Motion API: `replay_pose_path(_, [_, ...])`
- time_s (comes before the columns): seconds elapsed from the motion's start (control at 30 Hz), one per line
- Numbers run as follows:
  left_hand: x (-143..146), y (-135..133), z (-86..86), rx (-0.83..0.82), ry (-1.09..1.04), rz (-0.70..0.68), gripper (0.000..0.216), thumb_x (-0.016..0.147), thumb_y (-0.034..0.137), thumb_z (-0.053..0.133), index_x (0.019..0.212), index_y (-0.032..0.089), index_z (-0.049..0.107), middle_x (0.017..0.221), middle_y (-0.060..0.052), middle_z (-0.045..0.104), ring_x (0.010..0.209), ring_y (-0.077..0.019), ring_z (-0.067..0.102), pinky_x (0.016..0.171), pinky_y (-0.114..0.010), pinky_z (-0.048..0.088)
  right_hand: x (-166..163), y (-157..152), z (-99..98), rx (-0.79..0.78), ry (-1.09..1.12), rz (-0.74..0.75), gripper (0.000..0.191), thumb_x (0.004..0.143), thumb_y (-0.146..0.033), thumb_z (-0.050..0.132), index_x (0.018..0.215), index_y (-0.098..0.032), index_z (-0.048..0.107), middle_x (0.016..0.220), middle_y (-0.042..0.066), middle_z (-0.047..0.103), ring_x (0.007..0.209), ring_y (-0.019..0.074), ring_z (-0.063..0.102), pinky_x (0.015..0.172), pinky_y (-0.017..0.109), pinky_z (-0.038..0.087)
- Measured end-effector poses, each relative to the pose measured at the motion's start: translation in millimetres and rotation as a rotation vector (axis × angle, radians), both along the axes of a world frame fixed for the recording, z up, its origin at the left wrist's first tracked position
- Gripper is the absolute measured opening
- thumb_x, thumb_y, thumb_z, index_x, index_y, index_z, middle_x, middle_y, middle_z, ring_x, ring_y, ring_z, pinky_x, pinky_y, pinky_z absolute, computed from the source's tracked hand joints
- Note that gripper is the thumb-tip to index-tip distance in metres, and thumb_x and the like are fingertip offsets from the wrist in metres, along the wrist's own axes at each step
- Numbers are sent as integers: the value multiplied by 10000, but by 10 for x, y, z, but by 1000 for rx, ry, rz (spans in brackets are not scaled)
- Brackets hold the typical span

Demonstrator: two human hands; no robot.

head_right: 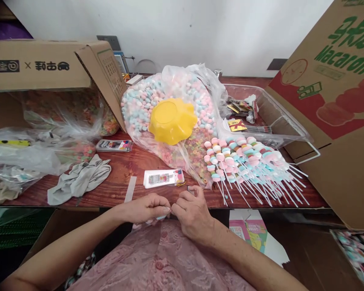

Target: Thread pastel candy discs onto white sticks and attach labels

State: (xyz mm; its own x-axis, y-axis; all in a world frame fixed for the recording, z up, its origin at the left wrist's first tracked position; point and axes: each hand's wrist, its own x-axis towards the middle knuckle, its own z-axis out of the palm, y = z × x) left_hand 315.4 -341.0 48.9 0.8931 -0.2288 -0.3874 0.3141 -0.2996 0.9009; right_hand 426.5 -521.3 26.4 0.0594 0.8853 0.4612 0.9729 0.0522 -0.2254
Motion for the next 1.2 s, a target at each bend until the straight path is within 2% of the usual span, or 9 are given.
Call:
replay_pose_path(0.13, [-100,-155,68,763,-352,-135,179,910,167,422,929,162,600,965,-85,627,866,-220,602,776,-357,482,-40,-5,-151,-242,434,-93,304,952,-188,468,676,-172,594,684,1,633,684,135,547,671,302,341])
replay_pose_path(0.2, [-146,-222,52,923,-393,-198,186,905,141,411,925,165,595,959,-86,621,834,-222,599,750,-359,485,-74,-7,-212,-325,607,-128,313,947,-195,490,651,-172,589,681,-5,624,675,123,548,643,268,357])
replay_pose_path(0.3, [-176,-258,-39,950,-431,-178,179,921,179,416,888,167,592,917,-73,622,794,-204,592,717,-333,480,-127,-8,-255,-280,584,-181,313,941,-216,513,643,-174,599,668,0,621,677,139,553,656,289,368])
replay_pose_path(0.43, [-155,-176,-155,774,-498,-10,242,936,202,395,834,162,611,836,-57,619,745,-171,571,689,-299,449,-40,-40,-170,-65,476,-194,220,955,-254,513,811,-201,671,774,33,681,786,190,593,752,359,415])
replay_pose_path(0.57, [-73,-1,-158,297,-402,414,263,911,294,457,717,165,579,666,-11,574,620,-119,523,598,-243,413,268,-131,-82,123,492,-370,157,940,-272,537,975,-231,684,914,56,721,868,208,641,791,360,484])
replay_pose_path(0.7, [110,155,-146,-344,-46,769,281,797,437,581,711,177,515,525,45,518,355,-42,316,356,-168,220,438,-146,-161,-32,271,-469,194,930,-232,529,861,-225,710,869,48,734,811,206,658,725,328,461])
replay_pose_path(0.77, [215,204,-173,-523,-32,865,310,704,438,672,704,168,519,538,37,547,356,-30,349,337,-140,187,431,-94,-223,-112,185,-469,209,939,-231,525,856,-214,716,868,49,728,793,198,652,699,315,444])
replay_pose_path(1.0, [367,216,-326,-599,-11,1025,321,579,375,759,711,154,567,505,43,524,449,-77,528,333,-108,185,489,107,-357,-201,-76,-511,196,911,-182,542,771,-181,679,808,82,640,838,232,568,718,331,406])
replay_pose_path(1.2, [300,165,-331,-560,-9,992,310,632,393,731,749,154,571,526,43,551,383,-34,439,337,-108,189,546,55,-354,-219,-129,-435,226,912,-122,442,744,-187,578,808,91,608,798,226,533,712,333,395])
